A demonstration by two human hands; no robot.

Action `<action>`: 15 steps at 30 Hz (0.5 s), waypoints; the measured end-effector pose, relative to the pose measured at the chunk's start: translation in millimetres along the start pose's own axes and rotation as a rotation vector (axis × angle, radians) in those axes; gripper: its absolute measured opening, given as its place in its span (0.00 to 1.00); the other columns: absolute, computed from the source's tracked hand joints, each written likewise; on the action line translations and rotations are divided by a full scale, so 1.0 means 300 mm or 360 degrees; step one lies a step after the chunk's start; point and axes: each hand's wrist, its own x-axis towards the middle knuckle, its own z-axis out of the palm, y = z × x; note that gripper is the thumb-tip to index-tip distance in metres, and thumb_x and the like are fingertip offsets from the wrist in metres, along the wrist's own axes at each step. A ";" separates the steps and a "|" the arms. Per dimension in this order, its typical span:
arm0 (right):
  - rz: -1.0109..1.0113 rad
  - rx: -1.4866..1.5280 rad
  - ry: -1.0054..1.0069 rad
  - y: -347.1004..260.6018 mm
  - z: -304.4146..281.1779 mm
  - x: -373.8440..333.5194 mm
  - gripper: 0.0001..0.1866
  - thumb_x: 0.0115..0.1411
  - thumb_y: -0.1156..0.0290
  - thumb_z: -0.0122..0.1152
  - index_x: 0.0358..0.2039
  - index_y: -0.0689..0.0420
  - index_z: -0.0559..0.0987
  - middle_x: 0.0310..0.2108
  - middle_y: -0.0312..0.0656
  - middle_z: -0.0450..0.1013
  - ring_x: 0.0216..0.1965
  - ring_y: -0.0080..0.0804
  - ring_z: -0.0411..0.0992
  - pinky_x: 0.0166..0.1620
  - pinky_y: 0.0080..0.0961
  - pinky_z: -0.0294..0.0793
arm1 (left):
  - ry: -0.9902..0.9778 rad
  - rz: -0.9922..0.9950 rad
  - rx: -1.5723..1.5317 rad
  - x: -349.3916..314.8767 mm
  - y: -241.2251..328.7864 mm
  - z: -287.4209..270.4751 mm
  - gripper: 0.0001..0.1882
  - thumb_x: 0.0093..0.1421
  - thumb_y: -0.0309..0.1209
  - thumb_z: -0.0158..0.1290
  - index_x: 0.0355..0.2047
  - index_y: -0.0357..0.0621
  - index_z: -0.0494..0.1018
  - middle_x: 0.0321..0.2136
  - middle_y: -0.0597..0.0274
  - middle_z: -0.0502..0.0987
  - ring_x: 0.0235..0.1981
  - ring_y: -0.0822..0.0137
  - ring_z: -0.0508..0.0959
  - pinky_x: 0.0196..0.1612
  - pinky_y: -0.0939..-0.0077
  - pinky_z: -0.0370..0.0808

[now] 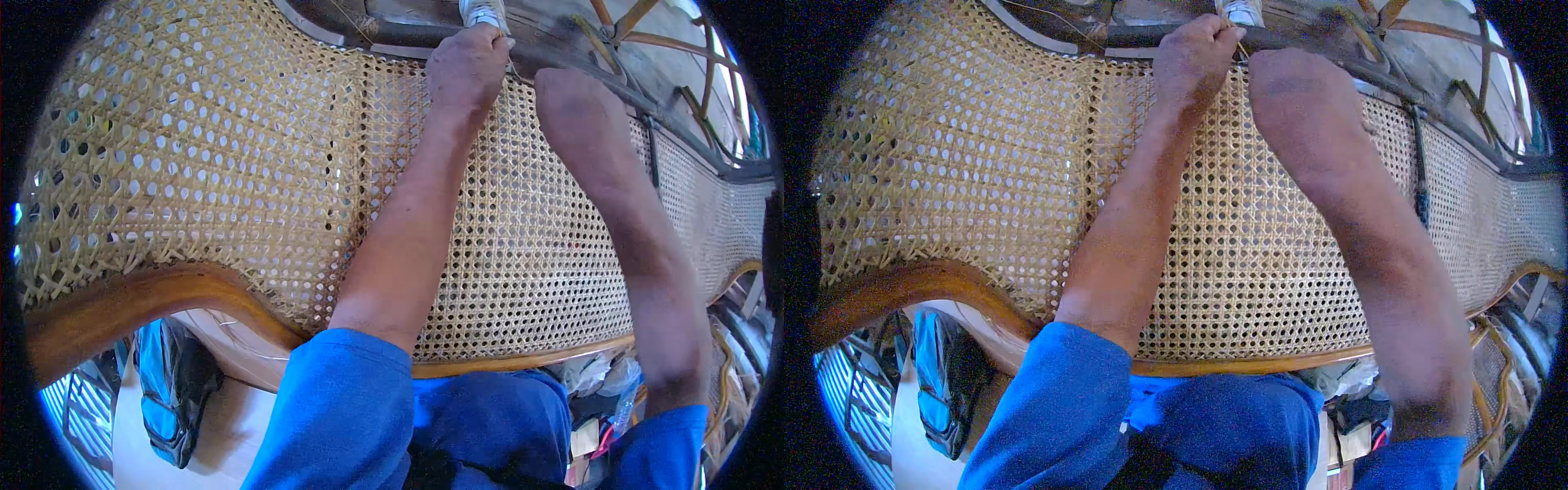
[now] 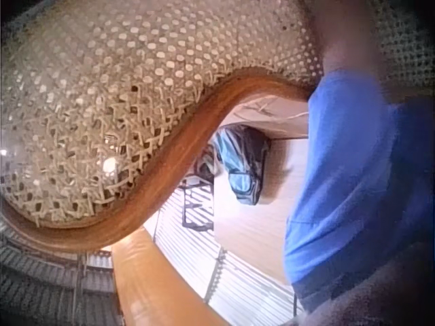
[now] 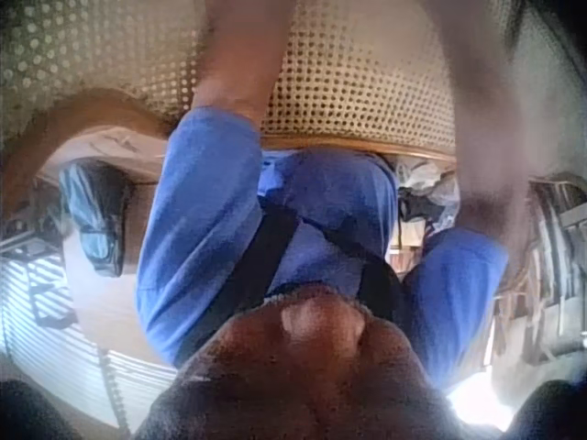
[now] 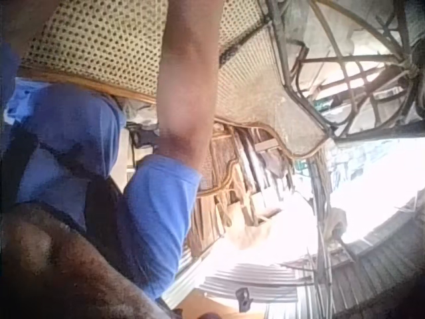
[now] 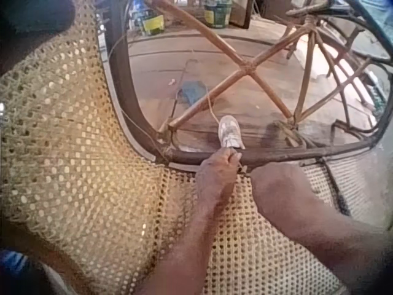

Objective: The person weaves a cane strip into the frame of a chair seat, using a hammer to tap the strip into place. The person repeatedly threads the cane through the existing weave and secures it with the hammer.

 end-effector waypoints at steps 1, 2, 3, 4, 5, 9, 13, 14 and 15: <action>0.0054 0.0040 0.0000 -0.005 0.014 -0.011 0.10 0.53 0.72 0.46 0.28 0.59 0.77 0.29 0.53 0.75 0.32 0.50 0.75 0.36 0.43 0.74 | -0.0011 0.0002 0.0005 -0.003 0.002 -0.001 0.14 0.54 0.42 0.53 0.31 0.45 0.76 0.29 0.50 0.77 0.33 0.49 0.77 0.37 0.57 0.72; 0.0107 0.0081 -0.0001 -0.010 0.030 -0.019 0.10 0.53 0.72 0.46 0.29 0.60 0.77 0.29 0.53 0.75 0.32 0.50 0.75 0.36 0.43 0.74 | -0.0004 0.0009 0.0012 -0.005 0.000 -0.003 0.14 0.54 0.43 0.53 0.31 0.45 0.76 0.29 0.50 0.77 0.32 0.49 0.77 0.37 0.58 0.72; 0.0159 0.0113 0.0002 -0.008 0.037 -0.023 0.09 0.53 0.72 0.47 0.29 0.60 0.77 0.29 0.53 0.75 0.32 0.50 0.75 0.36 0.43 0.74 | 0.0010 0.0018 0.0011 -0.003 -0.001 0.000 0.15 0.54 0.44 0.53 0.31 0.46 0.76 0.28 0.50 0.77 0.32 0.49 0.77 0.37 0.59 0.72; 0.0180 0.0152 0.0020 -0.008 0.036 -0.025 0.09 0.53 0.73 0.47 0.29 0.60 0.76 0.29 0.54 0.75 0.33 0.50 0.75 0.37 0.42 0.74 | 0.0023 0.0027 0.0011 0.000 -0.002 0.003 0.15 0.54 0.44 0.53 0.31 0.46 0.77 0.28 0.51 0.77 0.31 0.49 0.77 0.36 0.61 0.72; 0.0200 0.0191 0.0037 -0.010 0.034 -0.027 0.09 0.53 0.73 0.47 0.29 0.60 0.76 0.28 0.54 0.74 0.33 0.50 0.75 0.37 0.42 0.74 | 0.0021 0.0023 0.0004 0.003 -0.003 0.005 0.15 0.54 0.44 0.53 0.31 0.46 0.77 0.28 0.51 0.77 0.31 0.49 0.77 0.36 0.61 0.72; -0.0095 0.0124 0.0011 0.056 0.091 -0.008 0.09 0.55 0.75 0.44 0.28 0.65 0.74 0.25 0.56 0.74 0.27 0.50 0.75 0.30 0.44 0.75 | 0.0002 0.0019 -0.0011 0.004 0.006 0.003 0.16 0.54 0.44 0.53 0.31 0.45 0.77 0.28 0.50 0.77 0.31 0.48 0.77 0.36 0.60 0.72; 0.0730 0.0937 -0.1118 0.022 -0.065 0.072 0.10 0.56 0.75 0.42 0.26 0.70 0.70 0.20 0.54 0.72 0.15 0.43 0.72 0.15 0.41 0.72 | -0.0007 -0.0042 -0.0006 -0.005 0.001 -0.006 0.16 0.54 0.45 0.54 0.31 0.44 0.77 0.29 0.49 0.77 0.32 0.47 0.77 0.37 0.59 0.73; 0.0688 0.1106 -0.1132 0.063 -0.046 0.077 0.10 0.56 0.75 0.42 0.26 0.70 0.70 0.18 0.53 0.71 0.13 0.40 0.71 0.12 0.39 0.71 | 0.0006 -0.0046 0.0013 -0.007 0.000 -0.010 0.15 0.54 0.44 0.54 0.31 0.45 0.77 0.29 0.49 0.77 0.32 0.48 0.77 0.36 0.58 0.73; 0.0661 0.1268 -0.1140 0.084 -0.047 0.079 0.10 0.55 0.75 0.42 0.26 0.71 0.69 0.17 0.51 0.71 0.11 0.38 0.70 0.10 0.38 0.70 | 0.0011 -0.0042 0.0017 -0.006 0.015 -0.013 0.14 0.54 0.43 0.54 0.30 0.45 0.77 0.28 0.49 0.77 0.31 0.48 0.78 0.36 0.57 0.73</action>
